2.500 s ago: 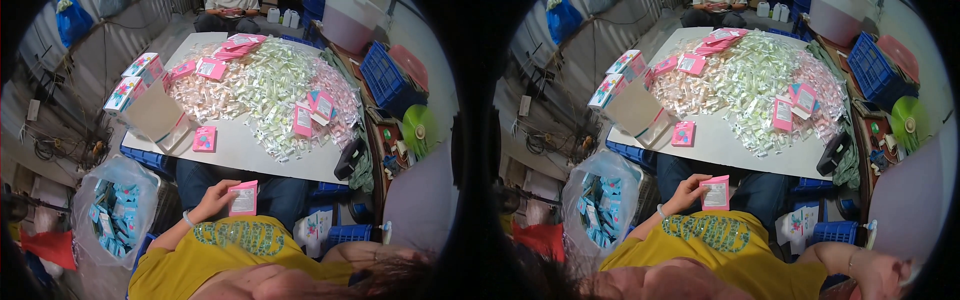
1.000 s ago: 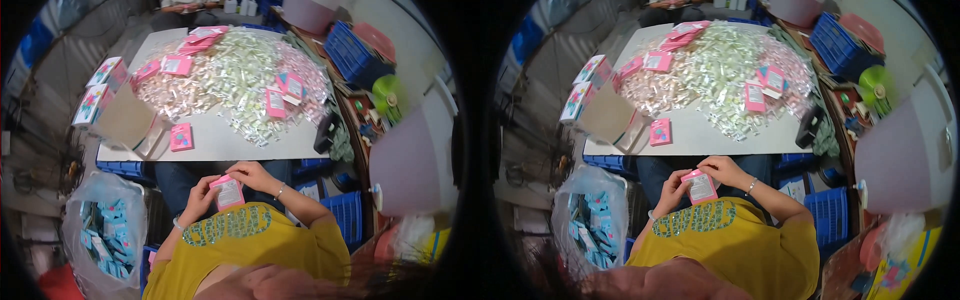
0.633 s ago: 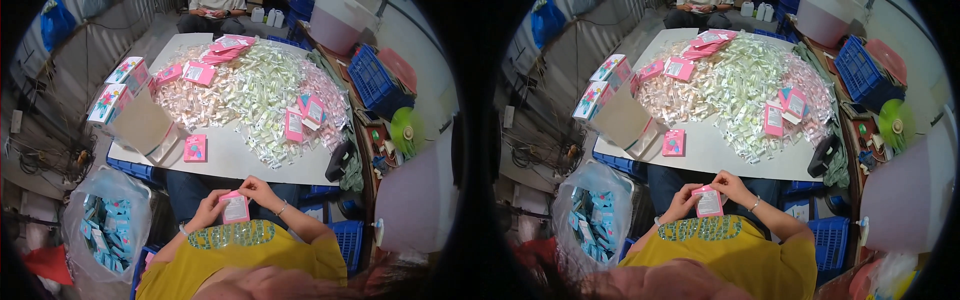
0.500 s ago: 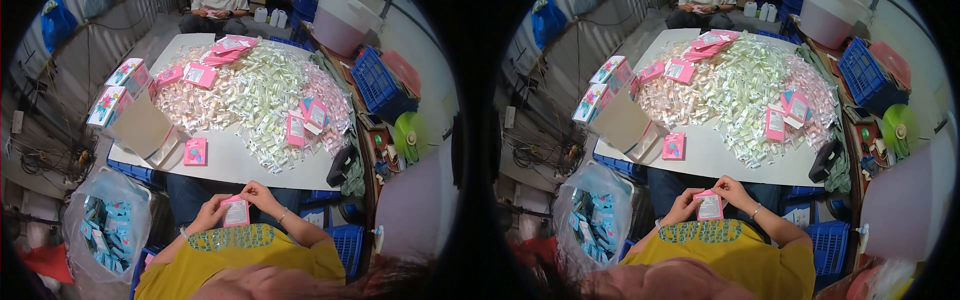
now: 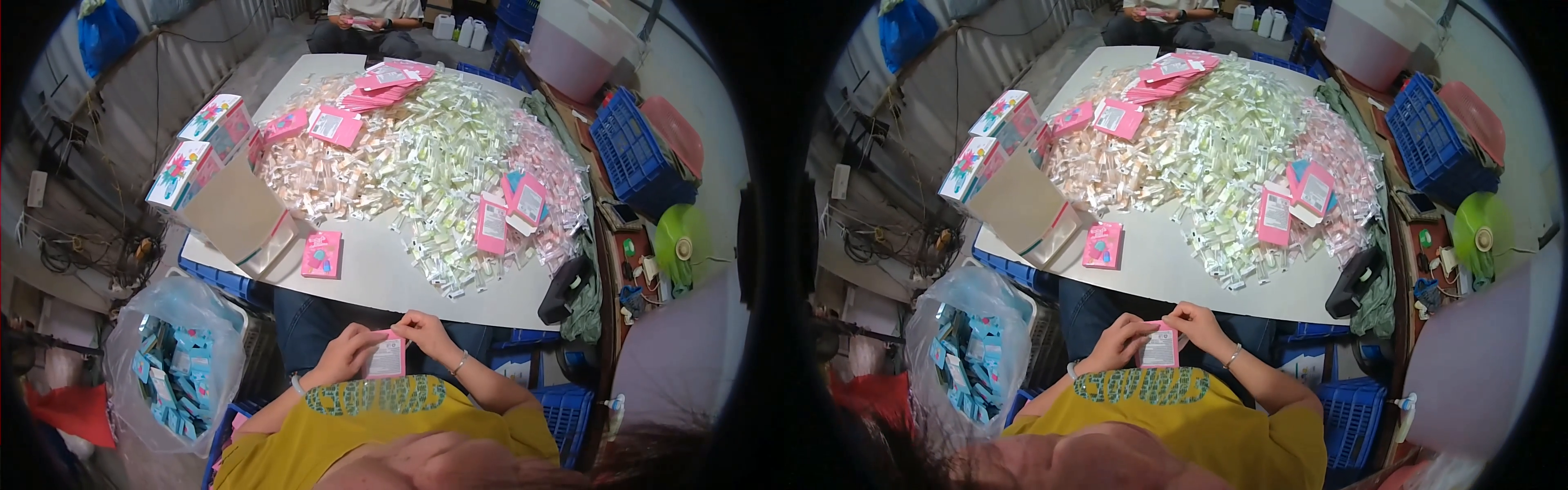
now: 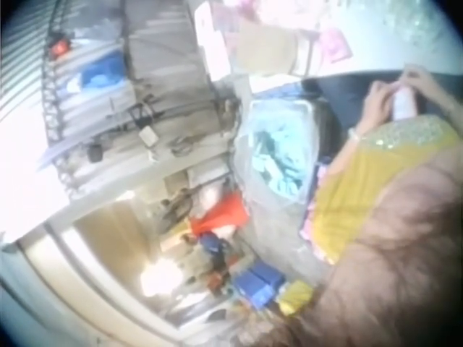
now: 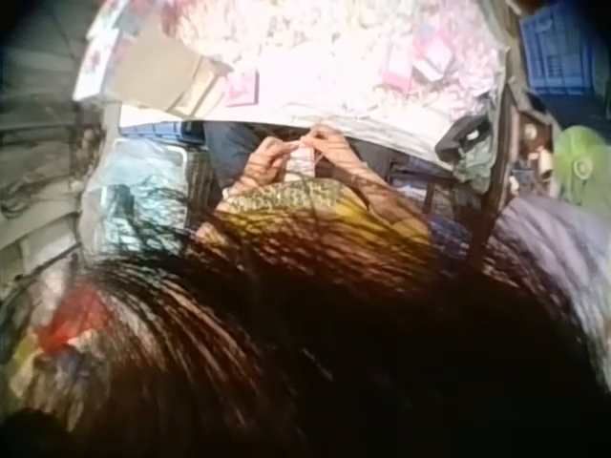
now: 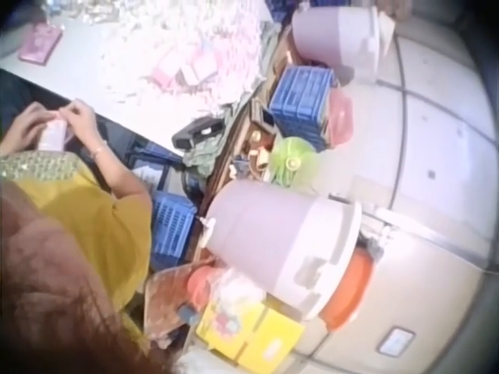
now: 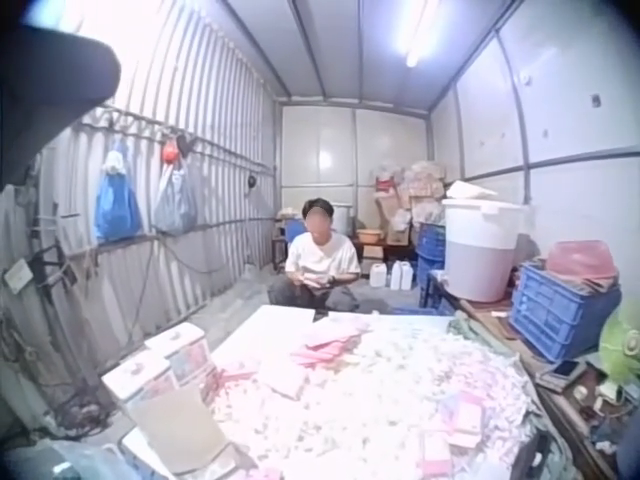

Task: Placing paper inserts into small pink boxes.

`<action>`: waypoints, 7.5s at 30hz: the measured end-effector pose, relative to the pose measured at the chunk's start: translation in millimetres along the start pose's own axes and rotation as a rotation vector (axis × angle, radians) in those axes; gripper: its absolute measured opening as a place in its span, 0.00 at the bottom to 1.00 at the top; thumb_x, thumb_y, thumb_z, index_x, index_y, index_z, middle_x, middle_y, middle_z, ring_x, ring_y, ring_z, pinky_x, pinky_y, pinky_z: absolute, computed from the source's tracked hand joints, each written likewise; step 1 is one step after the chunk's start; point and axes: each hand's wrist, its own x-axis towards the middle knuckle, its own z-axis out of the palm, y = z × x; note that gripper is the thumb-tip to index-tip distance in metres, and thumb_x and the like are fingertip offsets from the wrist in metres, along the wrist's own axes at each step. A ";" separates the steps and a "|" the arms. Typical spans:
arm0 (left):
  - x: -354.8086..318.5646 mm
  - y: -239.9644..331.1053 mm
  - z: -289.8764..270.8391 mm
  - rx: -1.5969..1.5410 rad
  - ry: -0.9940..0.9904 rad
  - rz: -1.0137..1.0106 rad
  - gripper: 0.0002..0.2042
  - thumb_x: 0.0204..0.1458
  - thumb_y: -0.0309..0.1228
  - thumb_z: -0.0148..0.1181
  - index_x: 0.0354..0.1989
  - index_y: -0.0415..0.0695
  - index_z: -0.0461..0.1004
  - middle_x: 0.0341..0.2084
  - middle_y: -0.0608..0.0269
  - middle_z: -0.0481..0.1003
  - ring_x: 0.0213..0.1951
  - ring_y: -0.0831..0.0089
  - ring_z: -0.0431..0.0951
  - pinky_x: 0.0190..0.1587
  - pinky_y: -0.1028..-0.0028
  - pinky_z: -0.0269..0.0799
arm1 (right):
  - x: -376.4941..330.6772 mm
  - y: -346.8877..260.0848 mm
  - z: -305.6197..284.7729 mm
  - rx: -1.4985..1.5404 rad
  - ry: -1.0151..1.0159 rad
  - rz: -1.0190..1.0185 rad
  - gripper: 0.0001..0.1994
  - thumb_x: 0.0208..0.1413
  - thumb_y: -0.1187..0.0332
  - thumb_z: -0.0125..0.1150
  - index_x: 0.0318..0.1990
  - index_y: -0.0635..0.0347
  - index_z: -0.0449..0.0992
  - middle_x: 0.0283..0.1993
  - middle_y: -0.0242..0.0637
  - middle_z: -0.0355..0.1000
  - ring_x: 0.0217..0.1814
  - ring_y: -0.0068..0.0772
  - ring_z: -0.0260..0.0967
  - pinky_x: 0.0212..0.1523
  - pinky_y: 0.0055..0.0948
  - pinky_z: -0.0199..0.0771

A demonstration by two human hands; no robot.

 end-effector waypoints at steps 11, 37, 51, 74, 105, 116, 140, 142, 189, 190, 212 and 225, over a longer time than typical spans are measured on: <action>-1.3 2.7 -1.7 -0.165 0.049 -0.175 0.14 0.53 0.24 0.61 0.49 0.40 0.73 0.36 0.61 0.73 0.34 0.78 0.74 0.37 0.78 0.71 | -16.6 -8.8 -6.8 -0.281 -0.086 -0.321 0.10 0.55 0.70 0.62 0.42 0.65 0.77 0.32 0.34 0.75 0.32 0.19 0.71 0.33 0.20 0.72; -4.4 -22.1 6.6 -0.312 0.014 -0.138 0.08 0.50 0.26 0.64 0.38 0.39 0.75 0.30 0.64 0.70 0.29 0.80 0.70 0.31 0.80 0.66 | -25.3 -1.8 3.4 -0.210 -0.106 -0.273 0.05 0.56 0.74 0.61 0.37 0.65 0.75 0.30 0.29 0.69 0.28 0.12 0.62 0.29 0.15 0.64; 9.8 -5.3 -19.5 -0.398 0.193 -0.125 0.16 0.50 0.22 0.62 0.48 0.38 0.70 0.41 0.61 0.72 0.41 0.75 0.75 0.43 0.77 0.72 | -11.2 -30.9 3.8 0.008 -0.049 -0.078 0.20 0.55 0.76 0.61 0.55 0.62 0.66 0.38 0.31 0.71 0.31 0.14 0.67 0.29 0.17 0.70; -26.6 -119.3 -34.1 -0.288 0.775 -0.256 0.15 0.54 0.24 0.58 0.51 0.40 0.69 0.41 0.64 0.69 0.38 0.79 0.70 0.43 0.79 0.68 | 151.6 -14.7 68.0 -0.727 0.198 -0.526 0.25 0.49 0.61 0.66 0.51 0.62 0.65 0.47 0.46 0.64 0.35 0.40 0.69 0.36 0.35 0.72; 40.2 208.7 -152.7 -0.640 0.445 0.840 0.23 0.52 0.59 0.54 0.37 0.50 0.68 0.39 0.61 0.65 0.46 0.61 0.69 0.49 0.63 0.67 | 20.4 26.5 -11.0 -0.691 0.091 -0.570 0.04 0.55 0.68 0.58 0.33 0.58 0.74 0.30 0.38 0.72 0.32 0.44 0.72 0.31 0.35 0.72; 34.8 225.0 -145.2 -0.556 0.351 0.923 0.21 0.54 0.52 0.53 0.43 0.47 0.67 0.45 0.59 0.62 0.47 0.61 0.64 0.49 0.61 0.61 | 14.9 26.1 -19.0 -0.716 0.073 -0.644 0.04 0.53 0.69 0.59 0.33 0.57 0.74 0.29 0.37 0.71 0.31 0.42 0.71 0.31 0.34 0.72; 26.6 -7.3 11.4 -0.754 -0.024 -0.399 0.11 0.62 0.30 0.49 0.47 0.37 0.71 0.38 0.61 0.75 0.41 0.75 0.75 0.49 0.73 0.71 | 107.0 -43.6 -264.7 -0.949 1.234 0.028 0.51 0.40 0.46 0.70 0.68 0.57 0.50 0.65 0.55 0.55 0.69 0.55 0.49 0.66 0.48 0.52; 43.3 19.2 0.7 -0.771 -0.117 -0.353 0.15 0.63 0.36 0.48 0.46 0.35 0.71 0.38 0.57 0.75 0.42 0.71 0.75 0.50 0.70 0.70 | 106.4 -39.6 -276.5 -0.962 1.302 -0.060 0.50 0.40 0.46 0.70 0.68 0.57 0.51 0.66 0.56 0.54 0.70 0.54 0.49 0.67 0.48 0.49; -23.4 146.7 -319.2 -0.093 0.677 0.118 0.28 0.60 0.38 0.51 0.65 0.38 0.55 0.29 0.63 0.75 0.32 0.75 0.76 0.40 0.76 0.72 | 87.3 31.8 3.7 -1.085 0.339 -0.688 0.35 0.40 0.60 0.66 0.61 0.51 0.63 0.64 0.43 0.56 0.57 0.47 0.57 0.56 0.44 0.55; -0.3 145.7 -285.2 -0.127 0.602 0.102 0.28 0.60 0.38 0.52 0.65 0.38 0.55 0.29 0.62 0.75 0.31 0.74 0.76 0.39 0.75 0.73 | 88.2 32.2 4.6 -1.079 0.337 -0.696 0.36 0.40 0.60 0.66 0.61 0.51 0.63 0.64 0.43 0.57 0.57 0.46 0.58 0.56 0.44 0.55; -236.0 134.8 -438.3 0.130 1.574 -0.077 0.35 0.56 0.33 0.58 0.68 0.45 0.45 0.25 0.54 0.78 0.24 0.68 0.80 0.28 0.70 0.77 | 108.9 54.3 -12.5 -1.032 0.312 -0.773 0.35 0.46 0.59 0.64 0.63 0.58 0.60 0.66 0.51 0.55 0.66 0.56 0.53 0.63 0.51 0.51; -377.4 220.1 -498.8 0.637 2.099 -0.421 0.38 0.46 0.19 0.48 0.69 0.51 0.47 0.27 0.48 0.78 0.22 0.64 0.80 0.22 0.66 0.75 | 104.3 58.4 -20.3 -1.139 0.352 -0.701 0.31 0.53 0.56 0.60 0.63 0.57 0.61 0.66 0.49 0.55 0.67 0.53 0.53 0.62 0.50 0.53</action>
